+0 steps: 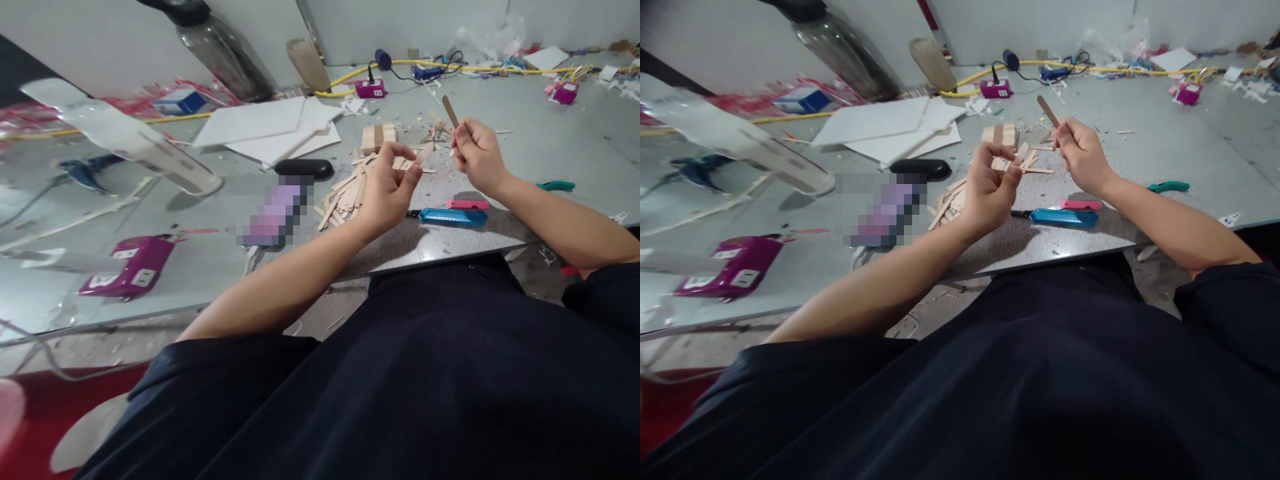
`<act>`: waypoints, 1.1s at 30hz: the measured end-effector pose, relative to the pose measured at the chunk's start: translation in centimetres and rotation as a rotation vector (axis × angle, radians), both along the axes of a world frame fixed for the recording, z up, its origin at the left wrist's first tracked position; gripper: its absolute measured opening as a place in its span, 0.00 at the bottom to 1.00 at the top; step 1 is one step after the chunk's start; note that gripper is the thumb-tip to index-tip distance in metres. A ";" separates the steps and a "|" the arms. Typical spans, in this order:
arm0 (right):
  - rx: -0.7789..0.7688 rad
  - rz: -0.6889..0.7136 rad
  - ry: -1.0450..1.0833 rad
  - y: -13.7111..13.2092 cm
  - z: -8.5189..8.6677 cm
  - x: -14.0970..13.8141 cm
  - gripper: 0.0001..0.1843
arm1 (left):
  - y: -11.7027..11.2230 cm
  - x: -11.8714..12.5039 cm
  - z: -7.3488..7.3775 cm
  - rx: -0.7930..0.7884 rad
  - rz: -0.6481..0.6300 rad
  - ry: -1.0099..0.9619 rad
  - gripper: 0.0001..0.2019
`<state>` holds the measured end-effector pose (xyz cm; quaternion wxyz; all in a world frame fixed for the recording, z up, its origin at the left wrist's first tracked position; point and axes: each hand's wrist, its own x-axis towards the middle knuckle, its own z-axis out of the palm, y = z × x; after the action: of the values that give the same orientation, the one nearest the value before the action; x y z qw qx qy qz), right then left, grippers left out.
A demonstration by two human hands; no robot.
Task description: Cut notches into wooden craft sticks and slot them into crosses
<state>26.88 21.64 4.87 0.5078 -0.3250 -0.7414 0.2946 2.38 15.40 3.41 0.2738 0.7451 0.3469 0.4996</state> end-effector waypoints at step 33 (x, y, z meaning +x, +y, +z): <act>-0.453 0.181 -0.635 -7.9 2.6 -1.9 0.28 | -4.4 -2.2 -1.0 0.384 -0.057 0.597 0.19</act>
<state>25.01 13.73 7.52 0.1407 -0.4369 -0.8036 0.3789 0.18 11.02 2.37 0.0288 0.9055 0.2905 0.3081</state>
